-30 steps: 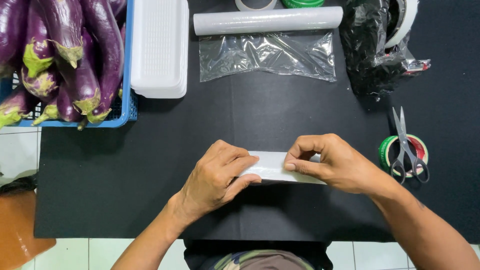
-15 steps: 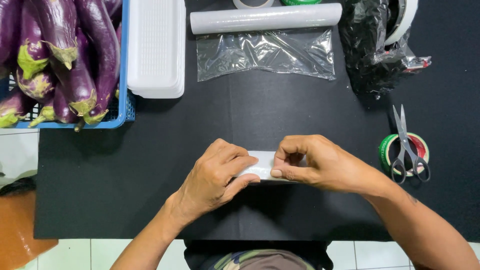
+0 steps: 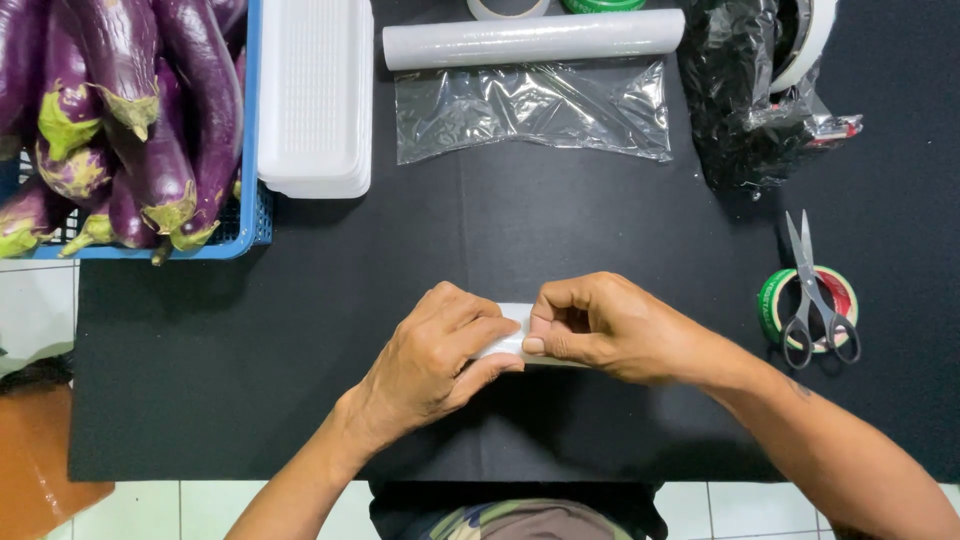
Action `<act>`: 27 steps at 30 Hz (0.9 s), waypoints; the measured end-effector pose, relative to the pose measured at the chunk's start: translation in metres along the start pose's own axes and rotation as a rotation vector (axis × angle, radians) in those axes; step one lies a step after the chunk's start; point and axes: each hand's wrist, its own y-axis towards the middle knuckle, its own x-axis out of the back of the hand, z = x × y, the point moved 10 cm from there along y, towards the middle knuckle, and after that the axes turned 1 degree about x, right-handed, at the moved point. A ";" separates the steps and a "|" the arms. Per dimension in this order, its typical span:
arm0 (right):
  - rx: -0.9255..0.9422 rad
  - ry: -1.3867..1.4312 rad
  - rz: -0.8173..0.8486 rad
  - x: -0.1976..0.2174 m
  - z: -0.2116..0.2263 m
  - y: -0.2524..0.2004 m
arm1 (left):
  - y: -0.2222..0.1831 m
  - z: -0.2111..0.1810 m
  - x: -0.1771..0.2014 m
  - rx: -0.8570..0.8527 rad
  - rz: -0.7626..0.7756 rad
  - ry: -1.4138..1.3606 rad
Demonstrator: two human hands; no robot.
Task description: A person prepares a sheet of plastic wrap, places an eggplant on a foam tray, and wraps it securely, using scissors to cut the wrap.
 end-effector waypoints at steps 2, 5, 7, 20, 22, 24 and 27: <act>0.018 0.043 0.006 -0.001 -0.004 0.004 | 0.001 -0.001 0.001 -0.004 -0.006 -0.016; 0.038 0.068 -0.003 -0.001 -0.003 0.006 | 0.001 0.001 0.002 0.022 -0.008 -0.051; 0.036 0.017 -0.034 0.000 -0.001 0.005 | -0.001 0.006 0.000 0.039 -0.010 -0.050; 0.050 0.028 -0.040 0.000 0.007 0.006 | -0.001 0.004 0.003 0.030 -0.028 -0.055; 0.050 0.043 -0.032 0.001 0.007 0.006 | 0.000 0.002 0.004 0.031 -0.022 -0.062; 0.057 0.047 -0.022 0.004 0.006 0.009 | -0.002 0.003 0.001 0.007 -0.034 -0.046; 0.080 0.067 0.015 0.006 0.007 0.015 | -0.001 -0.001 0.003 -0.037 -0.037 -0.029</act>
